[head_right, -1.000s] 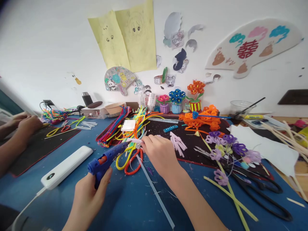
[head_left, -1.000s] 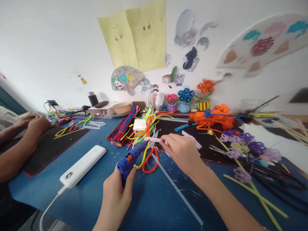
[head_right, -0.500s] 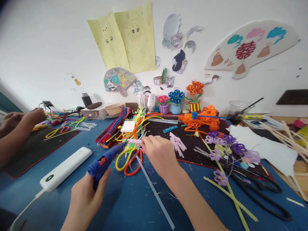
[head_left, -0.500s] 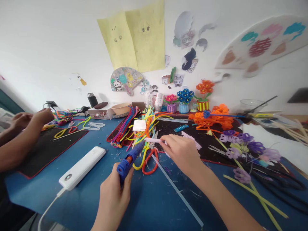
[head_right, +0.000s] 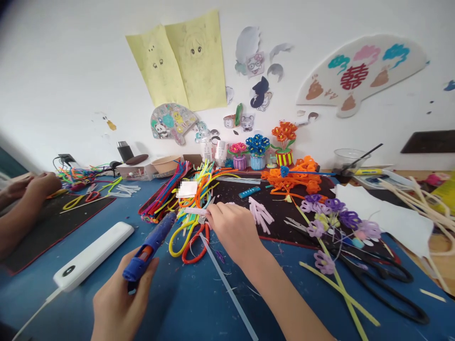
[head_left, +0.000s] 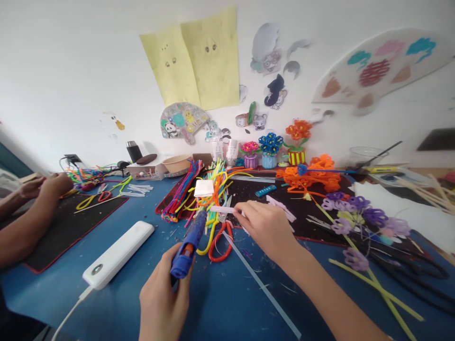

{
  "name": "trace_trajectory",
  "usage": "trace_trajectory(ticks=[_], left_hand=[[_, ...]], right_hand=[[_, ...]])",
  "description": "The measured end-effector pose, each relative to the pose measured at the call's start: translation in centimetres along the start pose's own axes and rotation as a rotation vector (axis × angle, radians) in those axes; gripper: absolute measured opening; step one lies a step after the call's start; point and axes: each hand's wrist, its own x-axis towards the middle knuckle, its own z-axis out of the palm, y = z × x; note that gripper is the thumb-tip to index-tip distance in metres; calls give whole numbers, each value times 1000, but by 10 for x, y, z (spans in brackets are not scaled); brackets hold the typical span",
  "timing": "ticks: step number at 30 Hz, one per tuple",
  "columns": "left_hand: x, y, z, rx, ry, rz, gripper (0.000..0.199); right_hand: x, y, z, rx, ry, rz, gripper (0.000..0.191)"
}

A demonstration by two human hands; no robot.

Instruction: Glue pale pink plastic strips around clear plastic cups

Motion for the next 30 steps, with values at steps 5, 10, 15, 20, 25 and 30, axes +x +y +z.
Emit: trace_trajectory(ticks=[5, 10, 15, 20, 25, 30], left_hand=[[5, 10, 5, -126, 7, -117, 29], [6, 11, 6, -225, -13, -201, 32], [3, 9, 5, -264, -39, -172, 32], [4, 8, 6, -215, -41, -96, 30], [3, 4, 6, -131, -37, 13, 26], [0, -3, 8, -75, -78, 34, 24]], right_hand=[[-1, 0, 1, -5, -17, -11, 32], [-2, 0, 3, -8, -25, -10, 31], [-1, 0, 3, -9, -19, -8, 31], [-1, 0, 2, -14, -8, -5, 31], [0, 0, 2, -17, 6, -4, 33], [0, 0, 1, -16, 14, -6, 33]])
